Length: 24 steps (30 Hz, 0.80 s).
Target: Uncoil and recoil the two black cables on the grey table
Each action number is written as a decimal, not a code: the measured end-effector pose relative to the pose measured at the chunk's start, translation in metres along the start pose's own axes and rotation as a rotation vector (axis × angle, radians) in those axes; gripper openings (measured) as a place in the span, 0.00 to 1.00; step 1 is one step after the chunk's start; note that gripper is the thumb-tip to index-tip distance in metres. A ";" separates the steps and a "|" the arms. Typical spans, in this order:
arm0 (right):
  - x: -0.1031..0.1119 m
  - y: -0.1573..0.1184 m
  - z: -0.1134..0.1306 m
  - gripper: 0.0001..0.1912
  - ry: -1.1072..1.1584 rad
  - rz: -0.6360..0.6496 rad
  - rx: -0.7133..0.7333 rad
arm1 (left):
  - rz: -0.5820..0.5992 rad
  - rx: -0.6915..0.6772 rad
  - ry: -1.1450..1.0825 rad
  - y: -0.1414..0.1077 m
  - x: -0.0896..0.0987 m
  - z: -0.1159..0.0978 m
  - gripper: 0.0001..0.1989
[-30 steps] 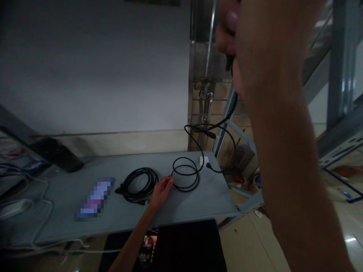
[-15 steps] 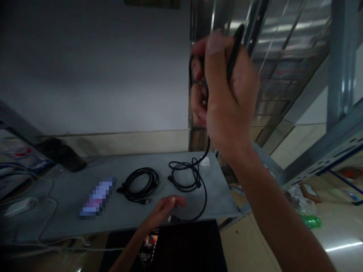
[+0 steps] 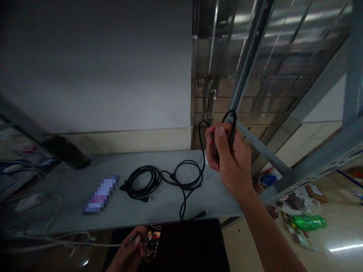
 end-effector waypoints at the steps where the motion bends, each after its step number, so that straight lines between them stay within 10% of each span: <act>1: 0.003 -0.010 -0.009 0.15 -0.043 0.031 -0.039 | -0.137 -0.015 -0.111 0.001 0.008 -0.009 0.04; 4: 0.007 -0.045 -0.039 0.19 -0.185 0.132 -0.144 | -0.402 -0.034 -0.456 0.007 0.016 -0.028 0.09; 7: 0.010 -0.085 -0.069 0.22 -0.242 0.207 -0.258 | -0.329 -0.037 -0.664 0.019 0.001 -0.040 0.15; 15: 0.044 -0.166 -0.122 0.26 -0.282 0.016 -0.498 | -0.386 0.043 -0.425 0.020 0.000 -0.029 0.13; 19: 0.049 -0.196 -0.125 0.25 -0.247 -0.094 -0.603 | -0.194 0.100 -0.343 0.022 -0.008 -0.015 0.18; 24: 0.005 -0.238 -0.131 0.25 -0.424 0.138 -0.439 | 0.013 0.186 -0.284 0.017 -0.049 0.012 0.24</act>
Point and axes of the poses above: each hand's wrist, its own y-axis towards the middle knuckle, its own x-axis out of the back of the hand, z = x × y, the point moved 5 cm from there along y, towards the middle knuckle, and after that the axes turned 5 degrees about -y, right-handed, at the moved point
